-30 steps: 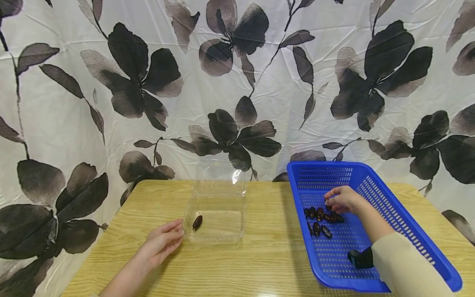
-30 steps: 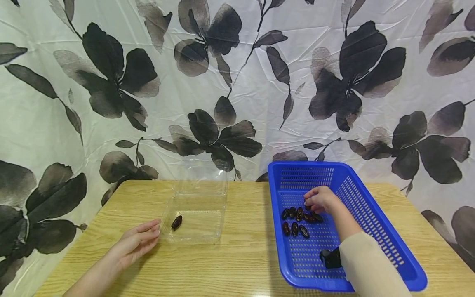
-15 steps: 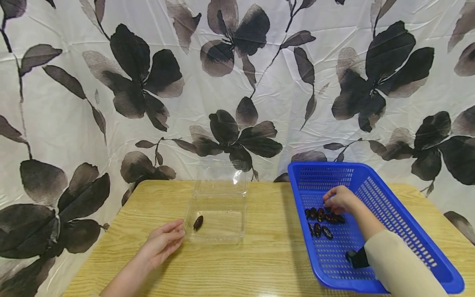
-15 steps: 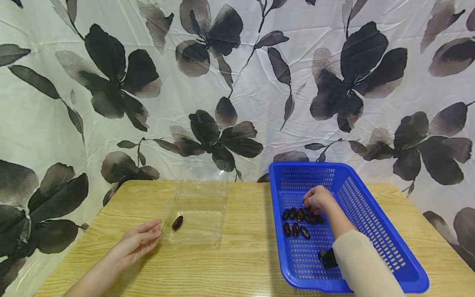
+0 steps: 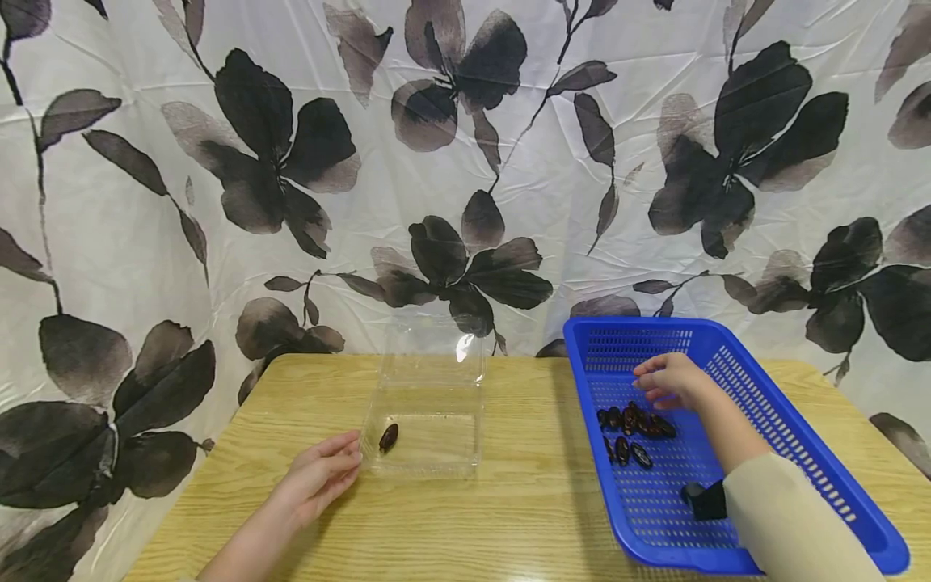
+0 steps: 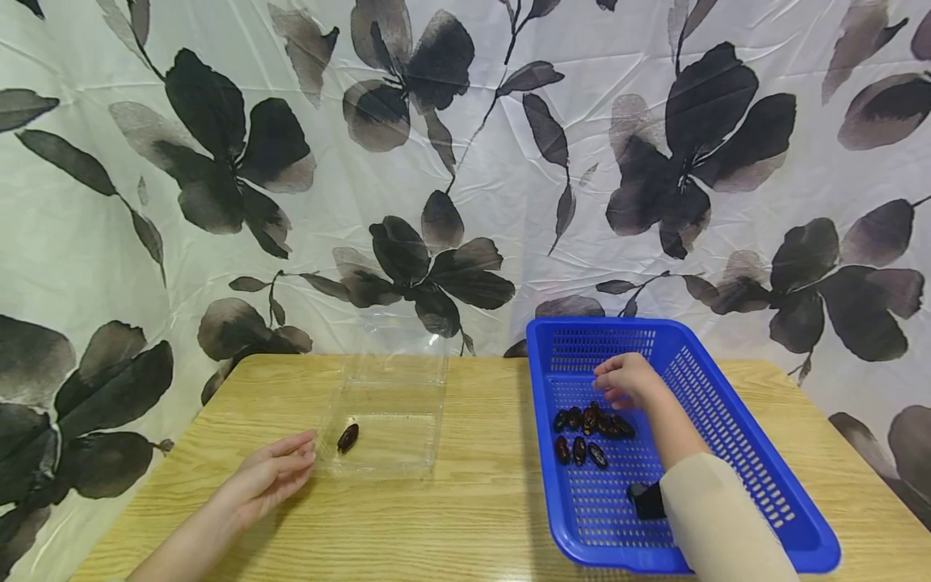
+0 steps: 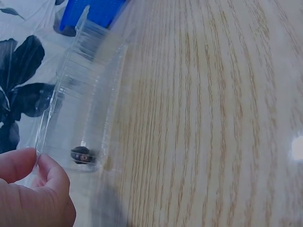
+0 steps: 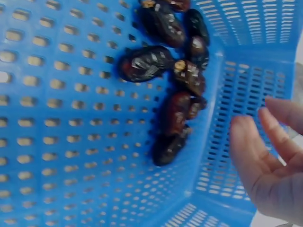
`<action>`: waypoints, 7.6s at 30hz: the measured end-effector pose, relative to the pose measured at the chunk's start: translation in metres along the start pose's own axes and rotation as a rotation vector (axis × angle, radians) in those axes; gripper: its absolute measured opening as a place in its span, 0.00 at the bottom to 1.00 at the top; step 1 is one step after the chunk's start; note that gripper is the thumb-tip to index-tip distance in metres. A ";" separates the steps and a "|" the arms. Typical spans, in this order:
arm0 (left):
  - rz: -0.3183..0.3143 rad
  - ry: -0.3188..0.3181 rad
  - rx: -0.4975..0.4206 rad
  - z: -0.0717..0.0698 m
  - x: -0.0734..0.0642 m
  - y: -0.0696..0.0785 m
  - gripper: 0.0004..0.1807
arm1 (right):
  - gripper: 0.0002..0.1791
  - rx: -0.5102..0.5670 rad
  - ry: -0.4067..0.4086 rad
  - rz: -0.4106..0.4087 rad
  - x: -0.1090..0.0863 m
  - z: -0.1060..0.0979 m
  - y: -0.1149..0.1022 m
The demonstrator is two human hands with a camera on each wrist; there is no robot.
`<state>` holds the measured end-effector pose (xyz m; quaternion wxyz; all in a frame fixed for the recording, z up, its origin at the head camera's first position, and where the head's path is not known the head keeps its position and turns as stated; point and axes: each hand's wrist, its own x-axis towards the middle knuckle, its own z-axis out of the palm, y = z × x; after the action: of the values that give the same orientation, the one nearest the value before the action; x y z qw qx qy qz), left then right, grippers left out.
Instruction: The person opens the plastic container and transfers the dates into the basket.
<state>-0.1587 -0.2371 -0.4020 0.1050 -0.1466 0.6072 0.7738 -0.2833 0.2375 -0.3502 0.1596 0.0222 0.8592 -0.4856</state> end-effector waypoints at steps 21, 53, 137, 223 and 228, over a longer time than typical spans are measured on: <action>-0.007 -0.001 -0.010 0.001 0.002 -0.001 0.34 | 0.25 0.185 -0.179 -0.177 -0.005 0.025 -0.085; 0.002 -0.004 -0.017 0.000 0.004 -0.003 0.34 | 0.15 0.127 -0.325 -0.145 0.006 0.178 -0.123; -0.019 0.003 -0.018 0.000 0.005 0.000 0.32 | 0.12 0.205 -0.235 -0.167 0.010 0.300 -0.121; -0.040 -0.040 -0.060 0.002 0.003 0.002 0.34 | 0.11 0.588 -0.347 -0.245 -0.062 0.059 -0.115; -0.053 -0.042 -0.086 0.001 0.002 0.002 0.35 | 0.11 0.557 -0.326 -0.243 -0.063 0.036 -0.097</action>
<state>-0.1611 -0.2367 -0.4009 0.1315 -0.1509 0.5668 0.7991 -0.2334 0.1636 -0.2682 0.2237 -0.1156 0.6532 -0.7141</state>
